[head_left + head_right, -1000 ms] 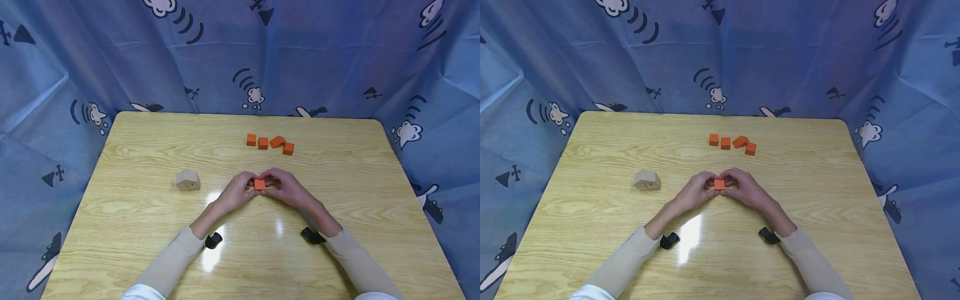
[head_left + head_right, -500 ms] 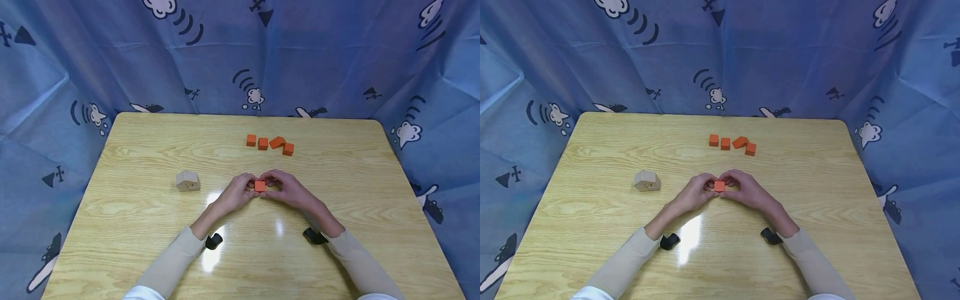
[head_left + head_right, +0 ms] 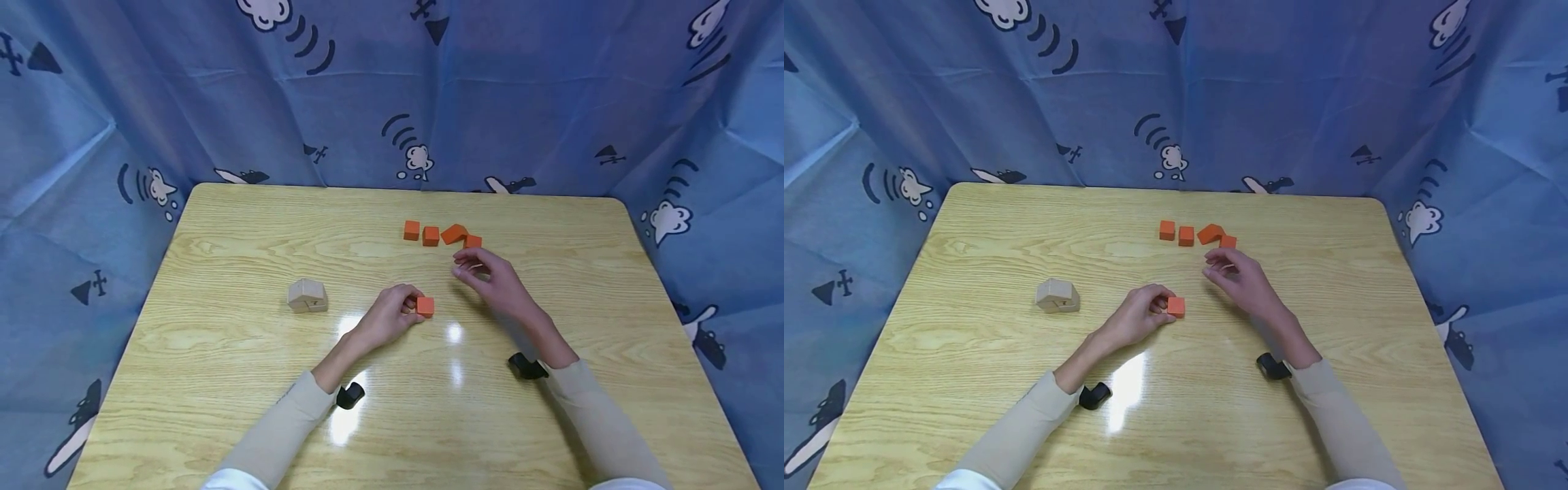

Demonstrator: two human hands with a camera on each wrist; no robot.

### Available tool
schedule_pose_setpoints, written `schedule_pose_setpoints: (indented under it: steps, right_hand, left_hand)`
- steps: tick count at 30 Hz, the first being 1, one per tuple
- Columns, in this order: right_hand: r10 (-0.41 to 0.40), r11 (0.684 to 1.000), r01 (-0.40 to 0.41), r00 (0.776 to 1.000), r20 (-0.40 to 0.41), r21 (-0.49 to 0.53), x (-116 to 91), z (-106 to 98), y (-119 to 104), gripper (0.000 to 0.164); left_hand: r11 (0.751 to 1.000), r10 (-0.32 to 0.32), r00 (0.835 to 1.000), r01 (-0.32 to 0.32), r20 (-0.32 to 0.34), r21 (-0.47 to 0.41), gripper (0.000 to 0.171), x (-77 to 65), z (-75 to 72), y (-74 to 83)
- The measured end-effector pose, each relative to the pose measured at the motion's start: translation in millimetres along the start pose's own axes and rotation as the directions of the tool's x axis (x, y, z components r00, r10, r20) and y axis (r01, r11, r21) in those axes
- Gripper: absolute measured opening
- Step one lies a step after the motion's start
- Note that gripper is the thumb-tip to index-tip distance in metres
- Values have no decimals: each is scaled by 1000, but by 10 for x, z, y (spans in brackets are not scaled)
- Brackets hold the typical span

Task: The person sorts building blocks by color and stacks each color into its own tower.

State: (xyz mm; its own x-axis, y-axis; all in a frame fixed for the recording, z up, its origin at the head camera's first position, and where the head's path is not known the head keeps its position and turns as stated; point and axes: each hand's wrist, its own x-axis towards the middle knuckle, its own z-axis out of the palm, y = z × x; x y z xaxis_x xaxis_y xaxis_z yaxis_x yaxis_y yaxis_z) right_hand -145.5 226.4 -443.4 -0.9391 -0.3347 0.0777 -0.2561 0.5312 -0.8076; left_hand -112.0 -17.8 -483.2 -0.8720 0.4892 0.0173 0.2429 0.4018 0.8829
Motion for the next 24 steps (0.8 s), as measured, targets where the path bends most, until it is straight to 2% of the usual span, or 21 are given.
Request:
schedule_pose_setpoints:
  steps: [4,14,18,24]
  right_hand:
    - [-11,1000,9,998,-65,-21,75,-61,245,31]
    - [38,998,-46,980,-196,-38,265,-255,450,32]
    - [79,993,-94,978,-193,-70,316,-307,538,37]
    - [110,982,-125,987,-113,-140,353,-323,650,42]
  left_hand:
    - [1000,-4,1000,4,7,-1,30,-7,-2,18]
    - [1000,-7,1000,6,11,10,30,-4,-1,41]
    - [1000,-14,1000,14,11,15,31,-2,2,32]
    - [1000,-14,1000,13,6,24,30,0,-5,21]
